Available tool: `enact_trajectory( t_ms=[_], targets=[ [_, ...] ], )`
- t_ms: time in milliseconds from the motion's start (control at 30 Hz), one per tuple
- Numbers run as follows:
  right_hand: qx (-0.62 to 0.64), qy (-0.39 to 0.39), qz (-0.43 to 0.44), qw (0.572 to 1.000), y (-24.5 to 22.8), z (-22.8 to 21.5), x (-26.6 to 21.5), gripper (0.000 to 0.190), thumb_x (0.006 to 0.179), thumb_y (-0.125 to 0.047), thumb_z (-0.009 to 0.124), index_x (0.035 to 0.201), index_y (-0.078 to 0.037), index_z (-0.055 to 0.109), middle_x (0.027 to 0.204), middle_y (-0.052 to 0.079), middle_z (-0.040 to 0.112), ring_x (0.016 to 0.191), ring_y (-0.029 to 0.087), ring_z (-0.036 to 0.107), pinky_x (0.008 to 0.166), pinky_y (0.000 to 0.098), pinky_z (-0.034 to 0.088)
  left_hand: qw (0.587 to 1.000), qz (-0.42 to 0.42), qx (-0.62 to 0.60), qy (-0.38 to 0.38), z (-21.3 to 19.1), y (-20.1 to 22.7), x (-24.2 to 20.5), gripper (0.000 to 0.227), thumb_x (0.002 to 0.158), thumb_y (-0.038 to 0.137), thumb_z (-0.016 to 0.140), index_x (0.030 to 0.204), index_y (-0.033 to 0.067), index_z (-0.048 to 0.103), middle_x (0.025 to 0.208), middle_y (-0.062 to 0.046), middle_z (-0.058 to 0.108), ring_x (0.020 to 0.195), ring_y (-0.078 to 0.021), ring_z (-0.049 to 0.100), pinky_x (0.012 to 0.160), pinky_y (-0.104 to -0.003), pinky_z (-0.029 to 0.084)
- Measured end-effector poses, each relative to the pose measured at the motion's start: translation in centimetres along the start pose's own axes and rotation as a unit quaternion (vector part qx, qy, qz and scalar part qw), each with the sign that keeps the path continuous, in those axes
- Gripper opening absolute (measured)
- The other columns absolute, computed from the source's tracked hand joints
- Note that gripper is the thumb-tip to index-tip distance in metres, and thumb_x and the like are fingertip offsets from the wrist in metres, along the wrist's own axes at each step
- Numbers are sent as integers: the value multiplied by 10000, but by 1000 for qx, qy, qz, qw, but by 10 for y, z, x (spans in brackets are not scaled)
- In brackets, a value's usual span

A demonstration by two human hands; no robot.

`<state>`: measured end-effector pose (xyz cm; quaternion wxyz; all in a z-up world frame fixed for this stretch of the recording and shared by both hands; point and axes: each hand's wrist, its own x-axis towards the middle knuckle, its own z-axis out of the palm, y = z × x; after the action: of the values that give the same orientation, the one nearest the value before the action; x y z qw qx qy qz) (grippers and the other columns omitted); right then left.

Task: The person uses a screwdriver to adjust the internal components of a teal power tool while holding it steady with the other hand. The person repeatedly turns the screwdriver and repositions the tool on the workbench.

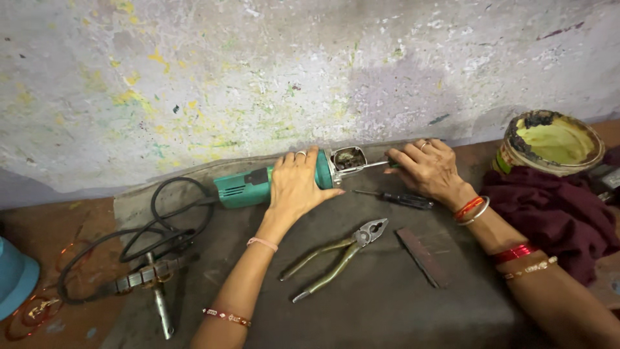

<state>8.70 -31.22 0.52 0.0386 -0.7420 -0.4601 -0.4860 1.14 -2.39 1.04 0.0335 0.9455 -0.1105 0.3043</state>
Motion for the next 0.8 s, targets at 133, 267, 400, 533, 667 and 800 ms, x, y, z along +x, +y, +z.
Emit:
enact_trajectory(
  t_ms=[133, 267, 400, 533, 667, 800],
  targets=[
    [3, 5, 2, 1000, -1, 0, -3, 323, 856, -333, 816, 1091, -128, 732, 815, 7, 627, 754, 184, 618, 691, 331, 460, 1000, -2, -5, -1, 1, -2, -1, 1088, 575, 780, 801, 1285, -25, 625, 1044, -196, 716, 971, -356, 656, 871, -470, 499],
    [1, 6, 12, 1000, -3, 1, -9, 308, 855, -332, 816, 1082, -136, 745, 782, -6, 629, 695, 168, 601, 636, 331, 441, 999, -30, -25, -19, 3, 0, 2, 1038, 600, 770, 796, 1273, -5, 642, 1056, -187, 724, 1006, -352, 661, 890, -477, 496],
    [23, -42, 32, 998, -1, 7, -12, 330, 852, -367, 815, 1090, -145, 757, 718, -9, 621, 575, 163, 563, 556, 329, 445, 999, -31, -32, -10, 1, 1, 4, 1002, 598, 736, 808, 1265, 5, 647, 1061, -178, 728, 1005, -348, 662, 901, -470, 499],
    [39, -48, 19, 998, 3, 11, -12, 368, 858, -379, 793, 1134, -142, 736, 736, 1, 627, 585, 173, 580, 534, 331, 443, 999, -31, -7, -18, 1, 3, 4, 1011, 590, 740, 803, 1267, 6, 642, 1038, -182, 722, 997, -351, 655, 884, -461, 497],
    [49, -11, 9, 999, 5, 6, -9, 349, 854, -332, 809, 1130, -142, 710, 733, 6, 598, 618, 189, 583, 592, 343, 466, 999, -34, -2, -35, 2, 3, 6, 1011, 600, 734, 798, 1281, 5, 634, 1028, -178, 715, 981, -340, 647, 879, -460, 490],
    [69, -33, 26, 997, 5, 0, -7, 400, 718, -233, 811, 1096, -140, 717, 705, 28, 592, 594, 221, 585, 572, 367, 459, 999, -27, -6, -27, 4, 3, 3, 1018, 632, 737, 786, 1302, -10, 619, 1030, -180, 706, 957, -337, 639, 857, -450, 490]
  ],
)
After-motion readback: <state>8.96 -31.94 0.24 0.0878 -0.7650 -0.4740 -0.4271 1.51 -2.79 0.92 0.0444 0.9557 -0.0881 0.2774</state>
